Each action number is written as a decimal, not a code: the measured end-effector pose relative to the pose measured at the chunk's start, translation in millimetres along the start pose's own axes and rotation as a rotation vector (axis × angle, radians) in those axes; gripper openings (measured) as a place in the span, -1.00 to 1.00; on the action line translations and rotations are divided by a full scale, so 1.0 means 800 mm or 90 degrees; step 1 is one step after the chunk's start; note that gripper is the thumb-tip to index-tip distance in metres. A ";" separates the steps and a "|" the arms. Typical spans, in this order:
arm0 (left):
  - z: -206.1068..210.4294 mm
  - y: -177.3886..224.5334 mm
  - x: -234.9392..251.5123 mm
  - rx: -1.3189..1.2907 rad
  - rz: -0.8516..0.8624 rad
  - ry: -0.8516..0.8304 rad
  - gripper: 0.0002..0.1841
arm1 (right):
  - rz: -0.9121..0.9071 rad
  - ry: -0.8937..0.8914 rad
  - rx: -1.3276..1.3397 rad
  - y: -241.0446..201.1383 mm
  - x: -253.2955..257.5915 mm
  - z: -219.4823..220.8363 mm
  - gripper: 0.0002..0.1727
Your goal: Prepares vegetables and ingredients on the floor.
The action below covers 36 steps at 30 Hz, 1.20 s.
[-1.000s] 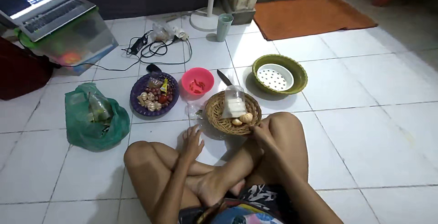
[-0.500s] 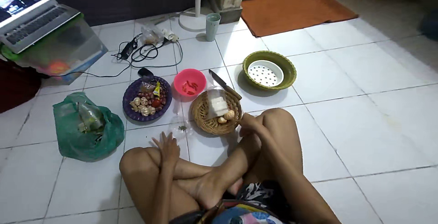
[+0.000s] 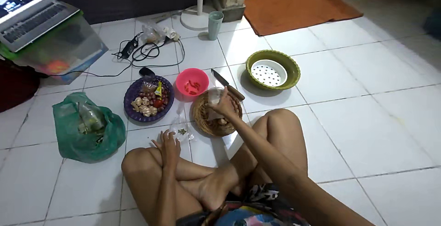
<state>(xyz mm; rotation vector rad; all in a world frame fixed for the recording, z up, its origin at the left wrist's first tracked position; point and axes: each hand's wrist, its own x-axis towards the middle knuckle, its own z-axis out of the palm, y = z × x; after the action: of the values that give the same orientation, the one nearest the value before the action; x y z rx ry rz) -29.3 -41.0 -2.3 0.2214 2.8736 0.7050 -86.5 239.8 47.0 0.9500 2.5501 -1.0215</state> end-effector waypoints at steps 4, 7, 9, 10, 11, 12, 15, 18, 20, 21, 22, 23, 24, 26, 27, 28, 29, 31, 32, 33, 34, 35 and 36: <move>0.000 0.000 -0.001 0.003 0.008 0.004 -0.69 | -0.005 0.056 -0.007 -0.008 0.004 0.000 0.33; 0.001 0.000 -0.002 -0.006 0.011 0.009 -0.69 | -0.069 0.111 0.079 0.002 0.005 -0.027 0.28; 0.001 0.001 -0.001 -0.009 0.006 0.004 -0.69 | -0.105 0.140 0.087 0.010 0.009 -0.057 0.23; 0.001 0.002 -0.001 -0.012 0.002 -0.003 -0.68 | -0.119 0.145 0.074 0.014 0.011 -0.075 0.21; 0.002 0.002 0.000 -0.013 0.002 -0.002 -0.69 | -0.136 0.153 0.052 0.019 0.014 -0.093 0.21; 0.002 0.002 0.001 -0.014 0.003 -0.001 -0.69 | -0.147 0.165 0.026 0.025 0.018 -0.109 0.21; 0.004 0.002 0.002 -0.005 0.005 -0.011 -0.68 | -0.130 0.185 -0.077 0.051 0.027 -0.146 0.22; 0.007 0.000 0.003 -0.007 0.011 -0.018 -0.68 | -0.121 0.142 -0.187 0.095 0.049 -0.158 0.19; 0.005 0.001 0.002 -0.010 0.004 -0.025 -0.68 | -0.134 0.067 -0.262 0.127 0.061 -0.157 0.17; 0.004 0.002 0.002 -0.008 0.000 -0.026 -0.68 | -0.134 0.035 -0.290 0.139 0.066 -0.154 0.17; 0.003 0.002 0.001 -0.004 -0.007 -0.028 -0.68 | -0.130 0.013 -0.307 0.148 0.068 -0.149 0.16; 0.003 0.002 0.001 -0.001 -0.013 -0.031 -0.68 | -0.115 0.000 -0.316 0.156 0.069 -0.143 0.17; 0.003 0.002 0.001 0.003 -0.016 -0.032 -0.68 | -0.095 -0.005 -0.317 0.161 0.069 -0.137 0.17; 0.003 0.001 0.004 0.008 -0.018 -0.036 -0.67 | -0.058 -0.007 -0.309 0.162 0.068 -0.131 0.22; 0.003 0.001 0.005 0.012 -0.020 -0.042 -0.67 | -0.037 -0.008 -0.311 0.155 0.067 -0.131 0.27; 0.003 0.001 0.005 0.013 -0.022 -0.049 -0.67 | -0.019 -0.010 -0.320 0.146 0.065 -0.131 0.34; 0.004 0.001 0.005 0.007 -0.016 -0.044 -0.67 | -0.004 -0.013 -0.337 0.134 0.062 -0.131 0.40; 0.006 0.003 0.004 -0.032 0.001 -0.001 -0.67 | -0.029 0.005 -0.348 0.113 0.056 -0.134 0.44; 0.005 0.003 0.002 -0.062 0.009 0.039 -0.69 | -0.069 0.017 -0.343 0.102 0.053 -0.133 0.41; 0.001 0.000 0.001 -0.090 0.012 0.093 -0.71 | -0.120 0.024 -0.332 0.090 0.049 -0.129 0.34; -0.008 -0.002 0.000 -0.109 0.009 0.161 -0.74 | -0.168 0.020 -0.320 0.076 0.044 -0.124 0.23; -0.022 -0.006 0.003 -0.120 0.001 0.245 -0.76 | -0.211 0.004 -0.310 0.062 0.037 -0.118 0.10; -0.043 -0.011 0.006 -0.120 -0.016 0.320 -0.76 | -0.246 -0.022 -0.302 0.048 0.030 -0.112 -0.03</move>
<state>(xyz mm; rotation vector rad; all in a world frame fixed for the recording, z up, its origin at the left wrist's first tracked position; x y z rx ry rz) -41.8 -62.9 22.7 -0.0258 3.2304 1.1648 -77.6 333.4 81.5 0.3188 2.8147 -0.4549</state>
